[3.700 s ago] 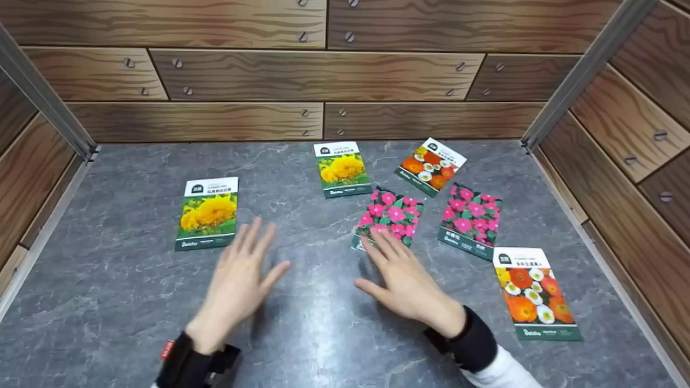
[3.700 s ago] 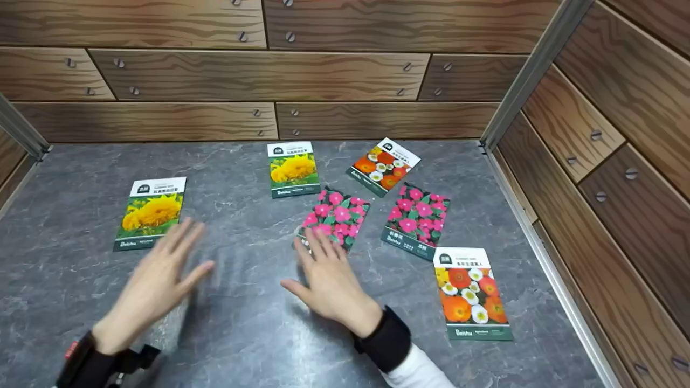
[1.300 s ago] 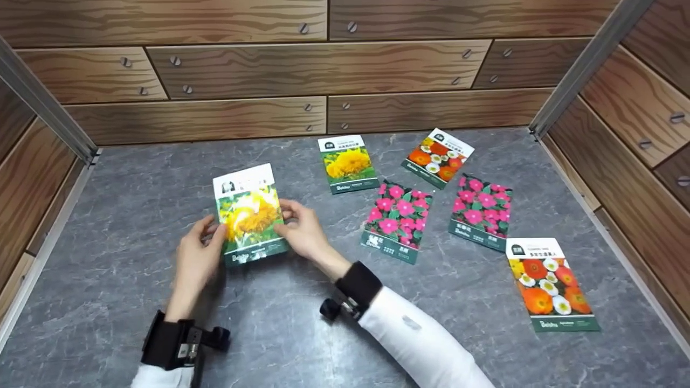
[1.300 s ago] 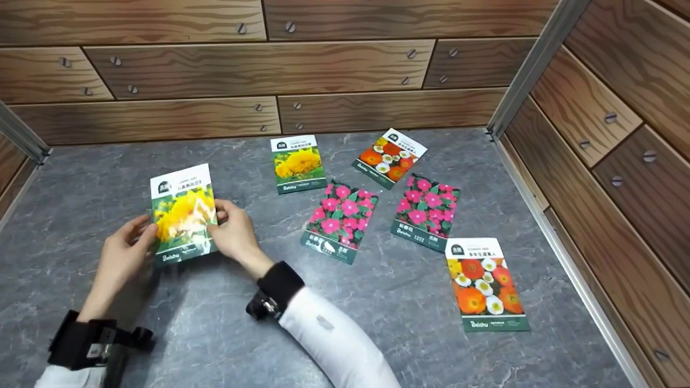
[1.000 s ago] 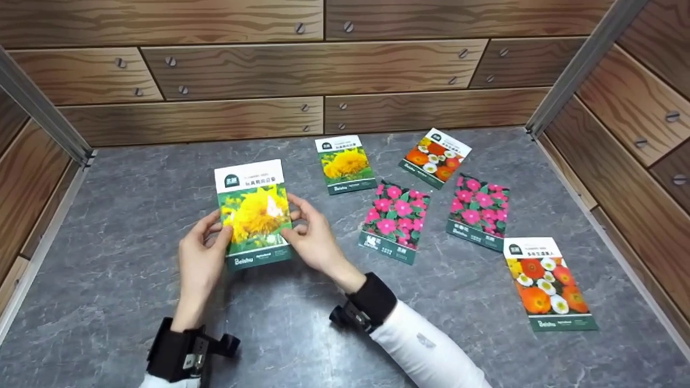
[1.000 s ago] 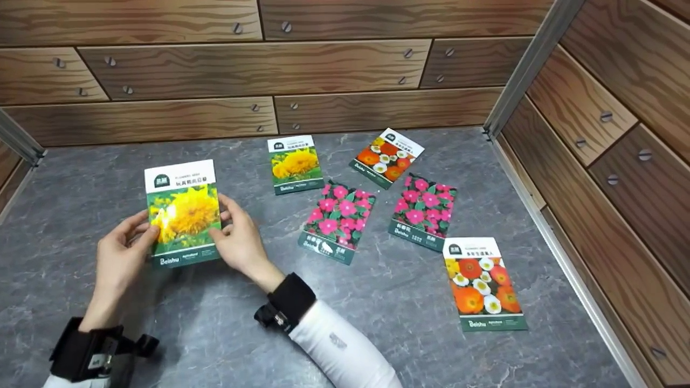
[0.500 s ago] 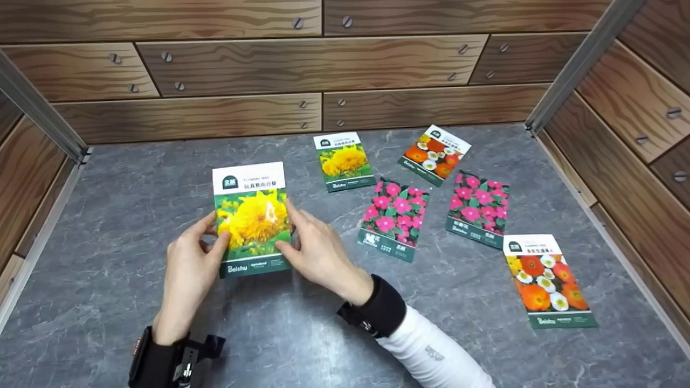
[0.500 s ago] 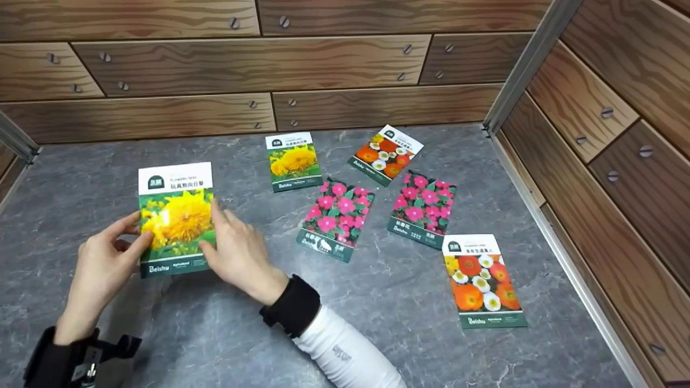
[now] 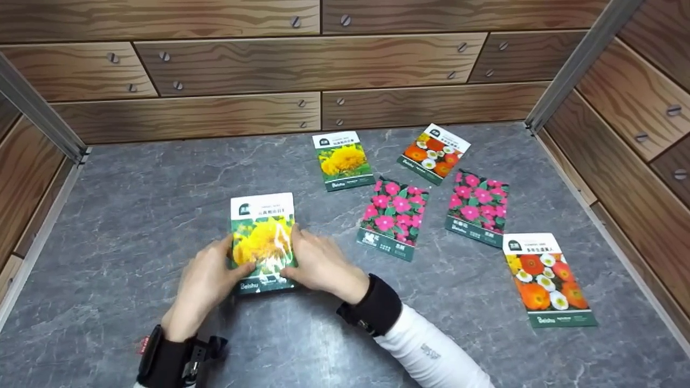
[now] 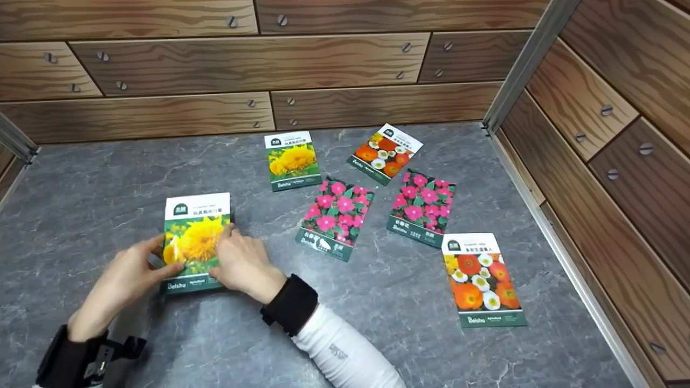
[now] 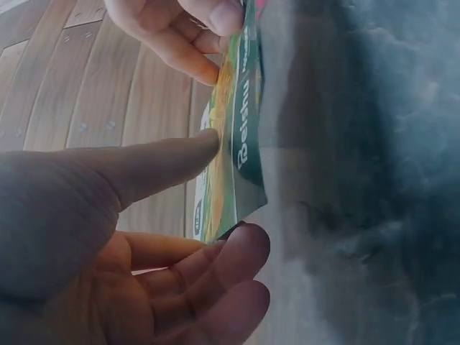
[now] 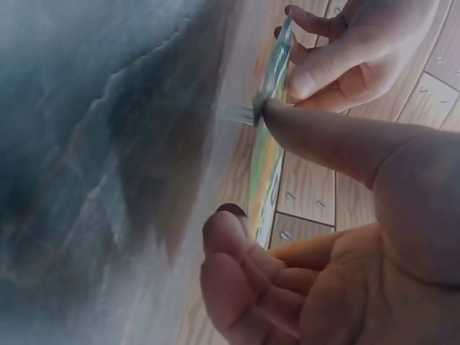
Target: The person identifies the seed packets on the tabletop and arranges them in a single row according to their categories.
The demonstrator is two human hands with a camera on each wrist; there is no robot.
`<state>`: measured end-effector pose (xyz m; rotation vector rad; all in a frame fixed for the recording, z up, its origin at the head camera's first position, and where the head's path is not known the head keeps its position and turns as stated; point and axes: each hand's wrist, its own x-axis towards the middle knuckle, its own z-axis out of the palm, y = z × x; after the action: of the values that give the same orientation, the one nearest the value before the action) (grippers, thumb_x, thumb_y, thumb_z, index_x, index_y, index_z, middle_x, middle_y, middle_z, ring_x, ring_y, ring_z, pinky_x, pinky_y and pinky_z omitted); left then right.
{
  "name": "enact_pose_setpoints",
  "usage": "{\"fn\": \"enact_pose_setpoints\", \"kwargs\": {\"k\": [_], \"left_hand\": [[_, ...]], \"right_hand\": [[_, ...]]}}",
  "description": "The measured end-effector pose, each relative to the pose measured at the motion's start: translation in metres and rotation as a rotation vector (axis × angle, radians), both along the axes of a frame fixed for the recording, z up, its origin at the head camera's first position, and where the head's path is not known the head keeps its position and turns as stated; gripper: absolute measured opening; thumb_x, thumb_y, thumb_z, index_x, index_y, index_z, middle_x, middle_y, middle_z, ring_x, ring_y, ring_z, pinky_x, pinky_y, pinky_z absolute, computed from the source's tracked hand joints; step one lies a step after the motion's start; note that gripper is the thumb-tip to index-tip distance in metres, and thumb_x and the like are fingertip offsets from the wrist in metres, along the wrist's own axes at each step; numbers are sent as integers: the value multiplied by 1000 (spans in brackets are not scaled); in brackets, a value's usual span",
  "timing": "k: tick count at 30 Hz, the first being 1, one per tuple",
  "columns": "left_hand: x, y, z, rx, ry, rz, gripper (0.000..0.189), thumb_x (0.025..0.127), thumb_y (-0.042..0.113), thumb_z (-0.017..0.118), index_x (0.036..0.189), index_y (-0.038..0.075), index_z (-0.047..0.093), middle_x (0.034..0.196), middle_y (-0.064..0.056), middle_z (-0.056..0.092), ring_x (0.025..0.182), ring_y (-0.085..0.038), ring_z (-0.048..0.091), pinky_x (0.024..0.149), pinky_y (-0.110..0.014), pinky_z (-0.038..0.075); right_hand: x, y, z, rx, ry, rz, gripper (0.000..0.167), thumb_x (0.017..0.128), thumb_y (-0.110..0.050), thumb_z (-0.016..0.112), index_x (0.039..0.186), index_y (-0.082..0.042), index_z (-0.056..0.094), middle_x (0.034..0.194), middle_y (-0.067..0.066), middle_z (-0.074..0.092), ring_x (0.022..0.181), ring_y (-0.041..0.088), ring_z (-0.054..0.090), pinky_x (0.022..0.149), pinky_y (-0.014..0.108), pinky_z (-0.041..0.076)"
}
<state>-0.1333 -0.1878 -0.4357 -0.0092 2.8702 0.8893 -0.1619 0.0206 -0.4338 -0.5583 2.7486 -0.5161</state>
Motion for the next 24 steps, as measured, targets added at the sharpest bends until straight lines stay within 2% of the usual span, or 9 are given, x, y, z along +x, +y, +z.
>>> {"fn": "enact_pose_setpoints", "kwargs": {"k": [3, 7, 10, 12, 14, 17, 21, 24], "left_hand": [[0, 2, -5, -53, -26, -13, 74, 92, 28, 80, 152, -3, 49, 140, -34, 63, 118, -51, 67, 97, -65, 56], [1, 4, -11, -134, -22, -28, 71, 91, 29, 81, 147, -4, 53, 133, -34, 66, 113, -52, 68, 91, -65, 57], [3, 6, -14, -178, 3, -43, 66, 90, 27, 83, 141, -6, 57, 125, -33, 68, 107, -51, 69, 87, -64, 58], [4, 7, -16, -195, 25, -55, 69, 89, 25, 84, 143, -7, 55, 130, -34, 64, 112, -52, 66, 88, -65, 58], [4, 8, -17, -199, 50, -86, 70, 89, 21, 84, 147, -4, 54, 144, -34, 57, 126, -53, 61, 97, -68, 56], [5, 8, -17, -189, 58, -182, 70, 90, 18, 82, 151, 0, 53, 160, -31, 44, 143, -53, 50, 108, -70, 51], [6, 6, -18, -153, -18, -296, 68, 92, 24, 81, 150, -1, 54, 166, -29, 38, 150, -50, 44, 119, -66, 43], [7, 6, -18, -144, -56, -306, 74, 92, 28, 82, 152, -1, 52, 167, -29, 36, 153, -48, 40, 122, -65, 41]], "right_hand": [[0, -3, -5, 55, -14, 6, 96, 94, -42, 78, 163, 4, 29, 159, 20, 53, 135, 36, 62, 115, 45, 54], [0, -6, -12, 123, 5, 43, 95, 92, -41, 80, 160, 7, 34, 156, 19, 56, 130, 35, 66, 109, 43, 58], [1, -7, -16, 162, 44, 89, 85, 91, -40, 82, 153, 6, 46, 147, 19, 63, 124, 34, 69, 102, 43, 61], [2, -7, -17, 168, 74, 118, 74, 91, -38, 82, 147, 2, 54, 142, 18, 64, 124, 32, 67, 99, 44, 62], [2, -7, -18, 172, 94, 154, 64, 92, -37, 81, 142, -3, 60, 142, 16, 62, 127, 30, 64, 97, 44, 63], [2, -6, -17, 195, 90, 218, 61, 94, -37, 79, 145, -8, 60, 151, 16, 55, 138, 30, 57, 103, 44, 62], [2, -3, -15, 258, 69, 301, 73, 95, -45, 77, 154, -10, 52, 159, 14, 50, 145, 29, 54, 111, 44, 58], [2, -1, -14, 272, 65, 325, 78, 93, -47, 78, 156, -11, 50, 160, 14, 49, 145, 29, 54, 115, 44, 56]]}}
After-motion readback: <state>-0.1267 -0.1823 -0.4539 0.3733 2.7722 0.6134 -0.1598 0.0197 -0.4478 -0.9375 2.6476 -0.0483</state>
